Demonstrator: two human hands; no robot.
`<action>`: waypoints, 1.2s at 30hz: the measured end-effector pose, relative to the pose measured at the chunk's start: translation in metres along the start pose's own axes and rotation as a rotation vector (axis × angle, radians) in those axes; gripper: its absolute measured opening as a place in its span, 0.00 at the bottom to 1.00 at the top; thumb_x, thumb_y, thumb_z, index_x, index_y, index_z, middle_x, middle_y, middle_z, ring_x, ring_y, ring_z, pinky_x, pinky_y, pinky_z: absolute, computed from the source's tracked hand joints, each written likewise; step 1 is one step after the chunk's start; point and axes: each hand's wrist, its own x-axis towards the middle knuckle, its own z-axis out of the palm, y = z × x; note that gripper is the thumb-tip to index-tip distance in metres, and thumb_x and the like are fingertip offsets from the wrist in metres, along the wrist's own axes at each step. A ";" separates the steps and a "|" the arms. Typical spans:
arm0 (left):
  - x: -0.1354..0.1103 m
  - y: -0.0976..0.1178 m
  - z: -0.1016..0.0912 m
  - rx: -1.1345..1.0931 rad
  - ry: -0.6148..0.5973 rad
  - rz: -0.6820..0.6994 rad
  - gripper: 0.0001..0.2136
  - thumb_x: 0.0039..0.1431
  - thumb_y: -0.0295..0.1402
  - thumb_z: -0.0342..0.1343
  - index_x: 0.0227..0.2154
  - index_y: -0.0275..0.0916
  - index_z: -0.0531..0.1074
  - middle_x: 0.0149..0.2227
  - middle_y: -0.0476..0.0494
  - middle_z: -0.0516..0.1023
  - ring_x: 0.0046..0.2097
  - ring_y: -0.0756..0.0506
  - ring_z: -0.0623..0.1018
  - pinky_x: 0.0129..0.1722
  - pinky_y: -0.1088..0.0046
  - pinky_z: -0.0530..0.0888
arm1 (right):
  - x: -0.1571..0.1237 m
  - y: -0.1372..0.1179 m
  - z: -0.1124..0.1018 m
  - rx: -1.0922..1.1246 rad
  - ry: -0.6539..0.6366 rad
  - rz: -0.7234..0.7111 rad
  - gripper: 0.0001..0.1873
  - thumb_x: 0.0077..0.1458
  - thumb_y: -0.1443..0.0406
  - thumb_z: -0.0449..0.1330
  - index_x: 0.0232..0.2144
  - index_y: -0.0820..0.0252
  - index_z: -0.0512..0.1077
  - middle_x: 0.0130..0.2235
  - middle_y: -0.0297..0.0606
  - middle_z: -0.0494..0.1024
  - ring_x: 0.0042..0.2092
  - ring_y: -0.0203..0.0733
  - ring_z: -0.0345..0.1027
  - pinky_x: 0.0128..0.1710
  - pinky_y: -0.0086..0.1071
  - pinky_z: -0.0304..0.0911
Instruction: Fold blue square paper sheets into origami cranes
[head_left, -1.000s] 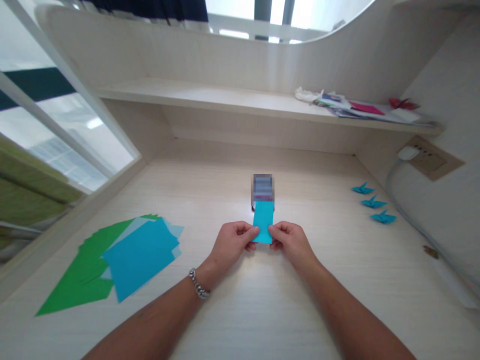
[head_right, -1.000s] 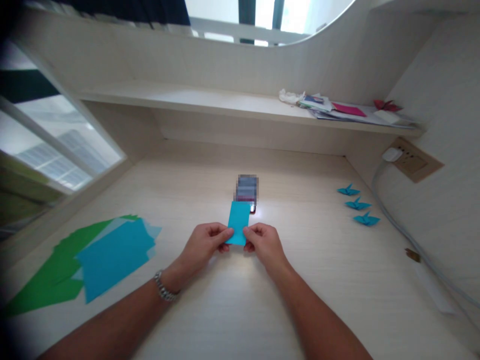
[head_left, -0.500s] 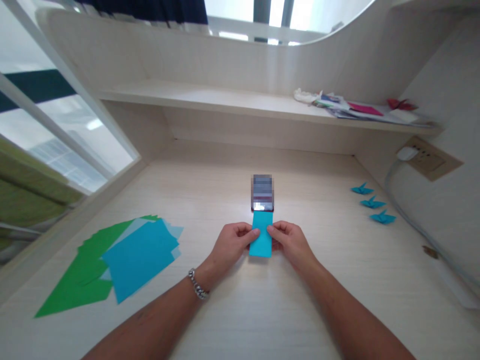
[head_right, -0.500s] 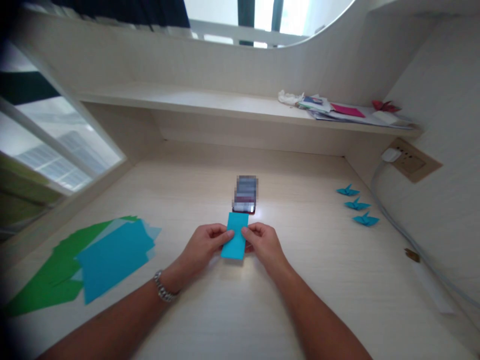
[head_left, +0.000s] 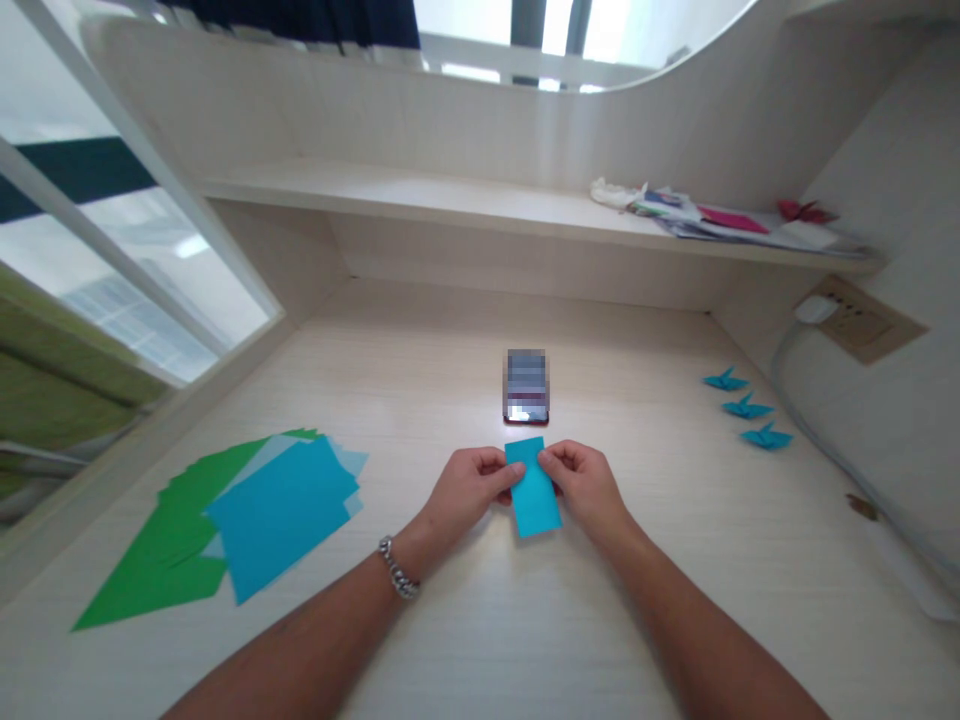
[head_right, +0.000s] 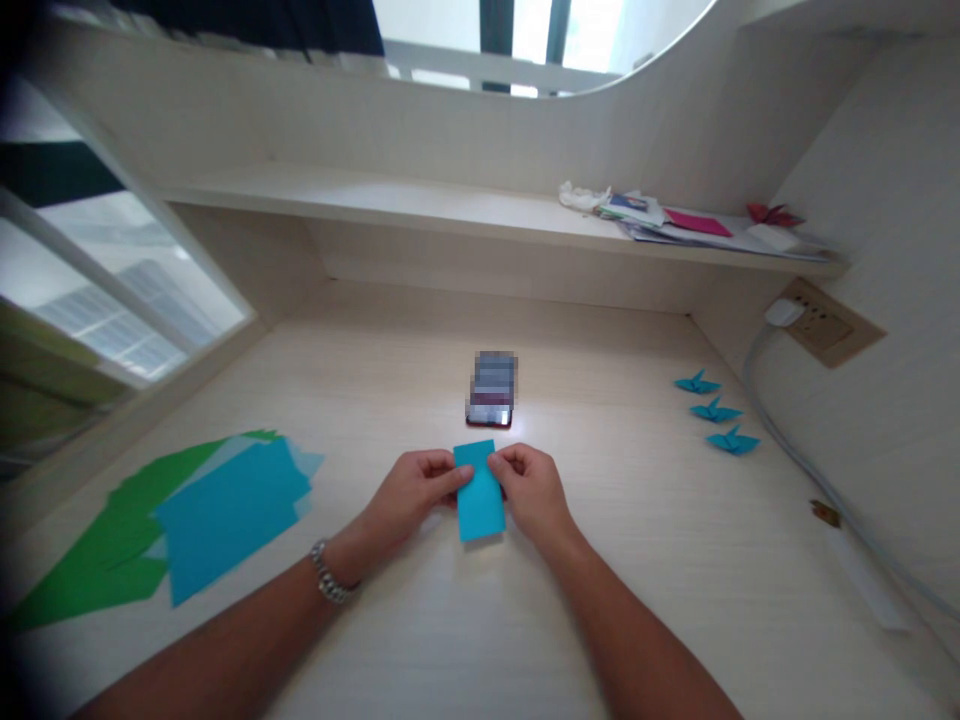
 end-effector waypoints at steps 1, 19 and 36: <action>0.000 0.000 0.000 0.011 0.000 0.002 0.12 0.48 0.39 0.61 0.22 0.34 0.72 0.23 0.44 0.75 0.26 0.49 0.74 0.28 0.72 0.72 | 0.000 0.000 0.000 -0.021 -0.005 -0.001 0.16 0.44 0.53 0.64 0.25 0.62 0.71 0.21 0.31 0.72 0.22 0.35 0.62 0.22 0.28 0.58; 0.000 0.000 -0.003 -0.028 0.007 -0.006 0.11 0.48 0.35 0.62 0.31 0.33 0.72 0.27 0.44 0.78 0.29 0.47 0.78 0.31 0.71 0.75 | -0.001 -0.007 -0.006 -0.232 0.102 -0.151 0.10 0.49 0.60 0.61 0.30 0.61 0.75 0.29 0.39 0.78 0.31 0.41 0.69 0.30 0.31 0.62; 0.001 -0.001 -0.008 0.253 0.150 0.168 0.12 0.49 0.40 0.60 0.27 0.34 0.76 0.27 0.42 0.77 0.30 0.47 0.72 0.29 0.73 0.68 | 0.000 -0.007 -0.013 -0.201 -0.053 0.032 0.14 0.41 0.57 0.67 0.23 0.64 0.74 0.22 0.35 0.73 0.24 0.36 0.63 0.24 0.29 0.57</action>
